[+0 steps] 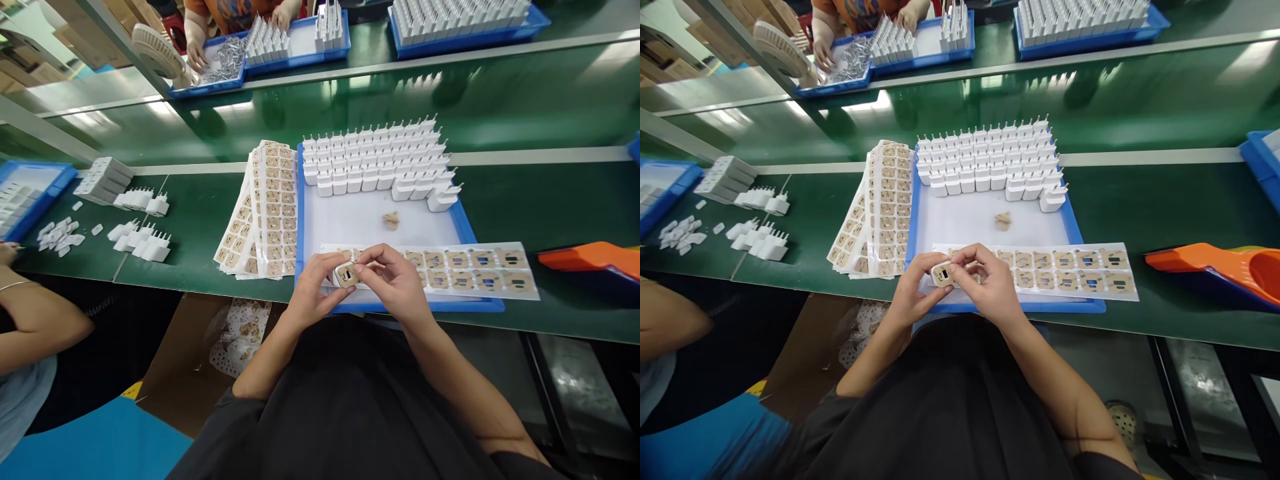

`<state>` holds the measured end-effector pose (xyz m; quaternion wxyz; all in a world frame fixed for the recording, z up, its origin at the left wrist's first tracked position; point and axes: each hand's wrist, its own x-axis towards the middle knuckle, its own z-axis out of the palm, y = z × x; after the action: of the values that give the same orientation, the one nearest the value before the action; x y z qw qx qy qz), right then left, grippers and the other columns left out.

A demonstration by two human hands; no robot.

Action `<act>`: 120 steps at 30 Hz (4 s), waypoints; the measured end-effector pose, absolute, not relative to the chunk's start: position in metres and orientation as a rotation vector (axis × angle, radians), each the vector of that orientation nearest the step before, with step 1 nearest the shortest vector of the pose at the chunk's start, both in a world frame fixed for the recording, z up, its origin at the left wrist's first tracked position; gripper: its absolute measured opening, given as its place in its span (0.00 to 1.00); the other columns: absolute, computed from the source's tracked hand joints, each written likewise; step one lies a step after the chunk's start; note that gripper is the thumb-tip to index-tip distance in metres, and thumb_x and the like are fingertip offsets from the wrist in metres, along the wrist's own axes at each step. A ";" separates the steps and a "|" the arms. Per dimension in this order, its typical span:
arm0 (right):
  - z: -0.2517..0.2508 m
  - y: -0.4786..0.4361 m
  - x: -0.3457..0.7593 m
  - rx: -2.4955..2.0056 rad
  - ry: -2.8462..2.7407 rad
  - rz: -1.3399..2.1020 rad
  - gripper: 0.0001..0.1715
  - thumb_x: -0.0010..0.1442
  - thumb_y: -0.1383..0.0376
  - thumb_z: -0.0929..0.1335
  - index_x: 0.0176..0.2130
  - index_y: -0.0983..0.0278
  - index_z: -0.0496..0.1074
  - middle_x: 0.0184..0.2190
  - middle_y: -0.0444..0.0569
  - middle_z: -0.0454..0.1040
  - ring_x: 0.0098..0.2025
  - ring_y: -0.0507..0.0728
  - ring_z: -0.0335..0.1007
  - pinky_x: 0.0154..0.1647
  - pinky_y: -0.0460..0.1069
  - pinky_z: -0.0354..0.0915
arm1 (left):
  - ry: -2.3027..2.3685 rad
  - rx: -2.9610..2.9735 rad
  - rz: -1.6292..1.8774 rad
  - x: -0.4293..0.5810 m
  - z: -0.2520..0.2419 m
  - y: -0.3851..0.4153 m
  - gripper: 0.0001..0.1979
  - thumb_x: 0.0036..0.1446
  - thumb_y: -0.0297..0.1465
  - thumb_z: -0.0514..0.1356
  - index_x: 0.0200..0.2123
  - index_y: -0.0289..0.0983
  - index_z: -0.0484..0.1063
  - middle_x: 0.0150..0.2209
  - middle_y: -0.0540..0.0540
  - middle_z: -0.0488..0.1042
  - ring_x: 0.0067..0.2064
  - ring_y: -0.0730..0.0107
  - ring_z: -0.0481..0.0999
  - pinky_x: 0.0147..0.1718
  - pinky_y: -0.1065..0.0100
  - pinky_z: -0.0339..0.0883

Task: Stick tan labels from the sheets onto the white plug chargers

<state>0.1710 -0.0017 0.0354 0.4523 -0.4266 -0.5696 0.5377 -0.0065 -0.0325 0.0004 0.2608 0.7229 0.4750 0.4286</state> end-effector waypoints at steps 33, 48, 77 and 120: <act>0.023 -0.007 0.163 -1.071 -1.732 0.752 0.06 0.65 0.63 0.70 0.44 0.60 0.74 0.36 0.48 0.72 0.34 0.53 0.69 0.31 0.48 0.71 | 1.253 2.013 1.302 -0.008 -0.003 -0.034 0.21 0.62 0.34 0.65 0.58 0.43 0.68 0.52 0.40 0.76 0.52 0.57 0.76 0.48 0.58 0.73; 0.006 -0.007 0.157 -0.690 -1.358 1.562 0.14 0.62 0.63 0.71 0.49 0.56 0.74 0.44 0.48 0.66 0.42 0.55 0.63 0.38 0.49 0.70 | 1.240 1.954 1.533 -0.009 -0.013 -0.034 0.24 0.54 0.28 0.71 0.54 0.43 0.70 0.50 0.41 0.76 0.52 0.59 0.77 0.50 0.57 0.74; 0.022 -0.003 0.167 -0.730 -1.775 0.756 0.06 0.64 0.68 0.69 0.41 0.56 0.74 0.42 0.50 0.73 0.45 0.59 0.70 0.45 0.56 0.70 | 1.319 2.000 1.473 -0.005 -0.002 -0.038 0.21 0.59 0.31 0.67 0.55 0.41 0.69 0.49 0.41 0.78 0.50 0.60 0.78 0.47 0.60 0.74; -0.013 0.062 0.204 -1.162 -2.558 0.457 0.08 0.65 0.64 0.66 0.41 0.63 0.75 0.42 0.56 0.76 0.46 0.66 0.71 0.47 0.60 0.67 | 2.246 1.740 1.148 -0.182 0.031 0.056 0.11 0.61 0.35 0.63 0.44 0.37 0.75 0.43 0.44 0.78 0.43 0.61 0.75 0.49 0.57 0.71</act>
<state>0.2042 0.0618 -0.0133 0.1469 -0.4039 -0.8888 0.1589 -0.1822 0.0558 0.0305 0.0388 0.5673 0.7325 0.3743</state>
